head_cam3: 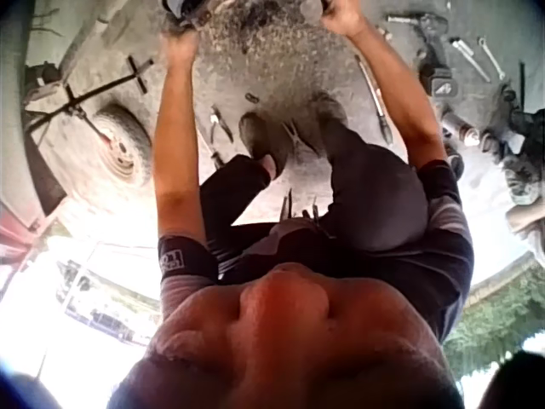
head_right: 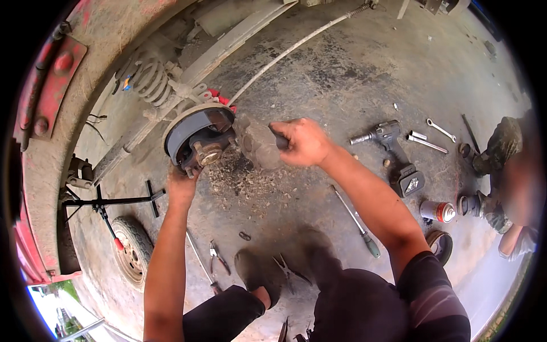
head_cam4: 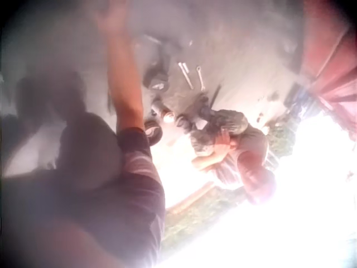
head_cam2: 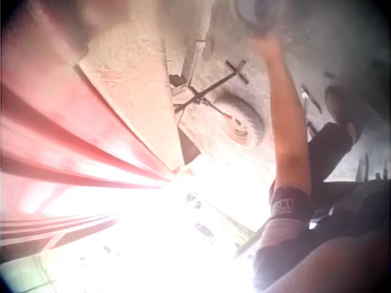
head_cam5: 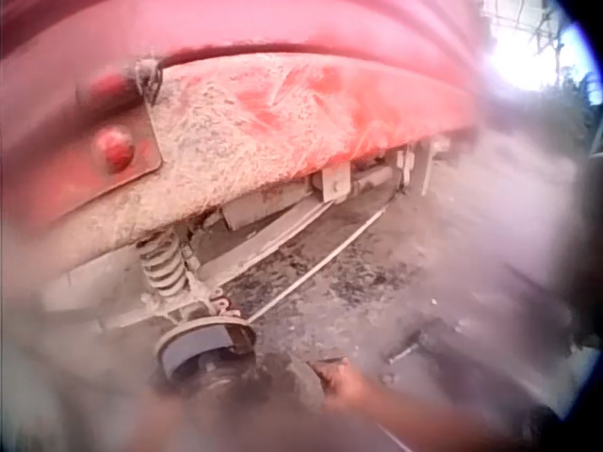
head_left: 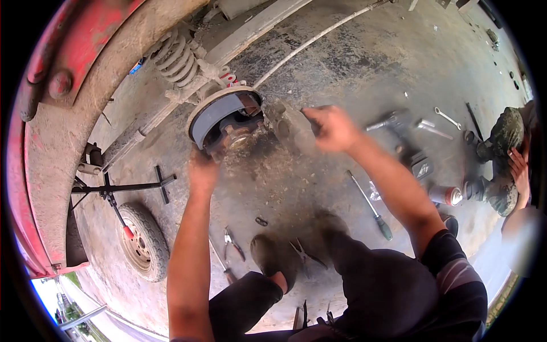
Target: The person removes a brake drum from a vehicle wheel assembly, manipulates the internal brake shoe components with a screwdriver and pliers, cleans the parts using a spray can, and slides the drum back onto the axle.
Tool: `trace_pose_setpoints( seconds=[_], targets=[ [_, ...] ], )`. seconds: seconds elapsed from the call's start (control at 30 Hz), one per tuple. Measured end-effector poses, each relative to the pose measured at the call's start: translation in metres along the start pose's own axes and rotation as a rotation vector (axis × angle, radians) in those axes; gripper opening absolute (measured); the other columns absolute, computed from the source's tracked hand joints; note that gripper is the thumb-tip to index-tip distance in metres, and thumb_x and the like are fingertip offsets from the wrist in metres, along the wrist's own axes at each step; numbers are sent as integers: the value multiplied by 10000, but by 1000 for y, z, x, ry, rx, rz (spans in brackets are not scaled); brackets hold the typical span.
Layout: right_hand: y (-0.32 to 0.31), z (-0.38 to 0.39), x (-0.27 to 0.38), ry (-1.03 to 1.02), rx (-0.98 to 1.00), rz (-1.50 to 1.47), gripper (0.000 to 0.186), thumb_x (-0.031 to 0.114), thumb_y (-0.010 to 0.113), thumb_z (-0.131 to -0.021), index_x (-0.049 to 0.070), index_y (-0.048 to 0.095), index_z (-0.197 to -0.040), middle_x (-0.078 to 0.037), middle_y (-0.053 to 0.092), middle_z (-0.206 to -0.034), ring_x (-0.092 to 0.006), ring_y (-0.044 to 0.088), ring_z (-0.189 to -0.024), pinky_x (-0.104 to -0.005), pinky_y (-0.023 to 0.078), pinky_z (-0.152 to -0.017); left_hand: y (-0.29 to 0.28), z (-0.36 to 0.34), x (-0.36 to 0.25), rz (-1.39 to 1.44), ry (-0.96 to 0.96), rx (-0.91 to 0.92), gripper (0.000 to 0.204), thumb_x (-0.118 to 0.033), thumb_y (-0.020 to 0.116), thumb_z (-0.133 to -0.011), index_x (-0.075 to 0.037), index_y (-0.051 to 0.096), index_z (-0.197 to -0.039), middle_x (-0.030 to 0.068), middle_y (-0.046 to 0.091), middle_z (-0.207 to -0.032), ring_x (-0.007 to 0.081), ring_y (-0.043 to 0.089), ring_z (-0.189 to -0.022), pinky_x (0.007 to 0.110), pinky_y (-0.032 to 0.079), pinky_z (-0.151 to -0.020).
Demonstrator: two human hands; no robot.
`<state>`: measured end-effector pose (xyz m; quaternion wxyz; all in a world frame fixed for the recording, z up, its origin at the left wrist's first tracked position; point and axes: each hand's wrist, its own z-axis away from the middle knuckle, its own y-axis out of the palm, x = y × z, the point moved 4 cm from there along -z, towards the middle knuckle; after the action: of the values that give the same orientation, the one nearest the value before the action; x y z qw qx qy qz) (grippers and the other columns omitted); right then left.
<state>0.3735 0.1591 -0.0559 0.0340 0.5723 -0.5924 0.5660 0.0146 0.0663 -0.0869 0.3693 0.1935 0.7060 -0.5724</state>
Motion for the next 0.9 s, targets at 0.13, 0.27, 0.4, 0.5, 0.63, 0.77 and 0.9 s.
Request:
trace_pose_setpoints(
  seconds=[0.13,0.27,0.4,0.5,0.63,0.77,0.9],
  targets=[
    [14,-17,-9,65,14,-11,238,144,693,-713,64,616,-923,-170,623,-702,-400,650,-683,-459,511,-600,-10,4,-37,-180,-6,-4,531,-23,743,-848,33,535,-1334,150,739,-1141,240,710,-1051,337,552,-934],
    [22,-2,-13,146,-24,-128,204,101,664,-699,34,554,-858,-190,598,-702,-417,624,-678,-473,488,-589,-2,0,-20,-121,114,-77,448,-46,755,-853,32,592,-1262,122,753,-1123,188,717,-1006,323,563,-895],
    [34,-8,-15,86,-34,-67,199,70,643,-670,25,551,-841,-203,581,-692,-432,608,-681,-480,477,-588,-2,-1,-8,153,18,-84,449,-24,761,-858,33,598,-1273,116,745,-1150,178,706,-1028,313,557,-902],
    [34,8,-9,126,-85,-82,201,83,660,-691,14,535,-832,-211,582,-691,-442,605,-674,-470,480,-586,1,2,-8,207,43,-130,448,-23,787,-847,36,604,-1251,121,742,-1147,171,702,-1020,301,555,-897],
    [37,8,-7,142,-87,-59,221,129,719,-730,24,603,-886,-212,614,-719,-420,634,-669,-446,501,-596,-1,-5,-1,250,-3,-94,409,11,748,-843,28,608,-1227,118,742,-1124,178,700,-994,312,563,-867],
    [28,9,-9,287,-98,-60,208,141,728,-740,39,630,-892,-201,623,-732,-418,636,-668,-433,511,-602,-1,-1,-13,-150,31,-135,380,-2,688,-854,40,598,-1221,176,756,-1083,253,726,-982,351,564,-858],
    [11,-1,27,-53,-112,-110,187,81,694,-708,43,608,-869,-199,595,-721,-424,613,-658,-446,492,-597,-14,2,-14,-100,51,-159,357,-22,684,-879,33,608,-1224,197,751,-1078,270,730,-984,342,557,-861]
  ],
)
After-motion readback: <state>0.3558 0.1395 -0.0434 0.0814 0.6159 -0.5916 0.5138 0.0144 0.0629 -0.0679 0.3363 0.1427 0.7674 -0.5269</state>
